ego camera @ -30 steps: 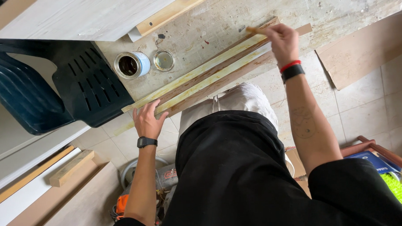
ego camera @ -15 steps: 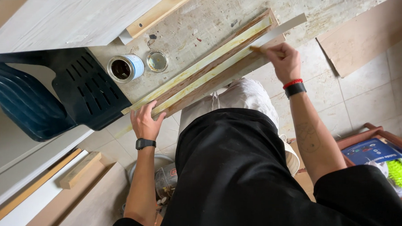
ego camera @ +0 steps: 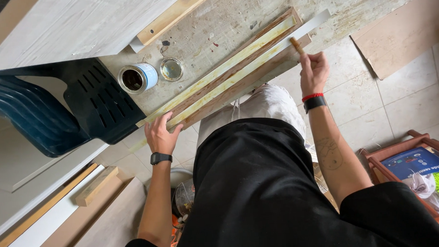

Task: The person applies a dark wood stain to several thin wooden strips using a small brush. They repeatedly dip the brush into a can of stain and spread it along the length of each strip, working on one piece at a time on a workbench.

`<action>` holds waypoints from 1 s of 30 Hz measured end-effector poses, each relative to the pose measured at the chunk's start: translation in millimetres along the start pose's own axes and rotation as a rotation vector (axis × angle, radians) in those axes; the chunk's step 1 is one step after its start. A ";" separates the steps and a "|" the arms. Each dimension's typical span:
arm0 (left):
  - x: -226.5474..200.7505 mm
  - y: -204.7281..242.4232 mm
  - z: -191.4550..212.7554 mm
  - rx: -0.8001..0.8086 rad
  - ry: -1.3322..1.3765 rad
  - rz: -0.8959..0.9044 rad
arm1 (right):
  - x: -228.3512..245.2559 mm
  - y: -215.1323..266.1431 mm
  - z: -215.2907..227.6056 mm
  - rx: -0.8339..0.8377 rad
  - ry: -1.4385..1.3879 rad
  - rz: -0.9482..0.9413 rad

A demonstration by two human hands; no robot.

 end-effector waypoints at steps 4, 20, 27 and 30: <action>0.2 0.2 0.3 -0.008 -0.005 0.010 | 8.5 25.5 -26.6 0.223 0.023 0.045; 22.1 7.8 -9.4 -0.039 0.148 -0.007 | -17.8 -19.2 19.2 -0.100 -0.188 -0.019; 49.0 10.3 -16.3 -0.200 0.393 -0.060 | 109.4 18.7 -63.7 0.311 -0.025 0.217; 44.0 0.6 -2.7 -0.353 0.506 -0.061 | 193.3 72.6 -139.8 0.563 0.091 0.436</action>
Point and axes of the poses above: each hand's wrist, its own y-axis away from the middle knuckle, its own z-axis out of the back of the hand, x = y × z, the point moved 5 cm from there along -y, towards the middle knuckle, and after that the axes turned 2 degrees about y, right-handed, at the moved point
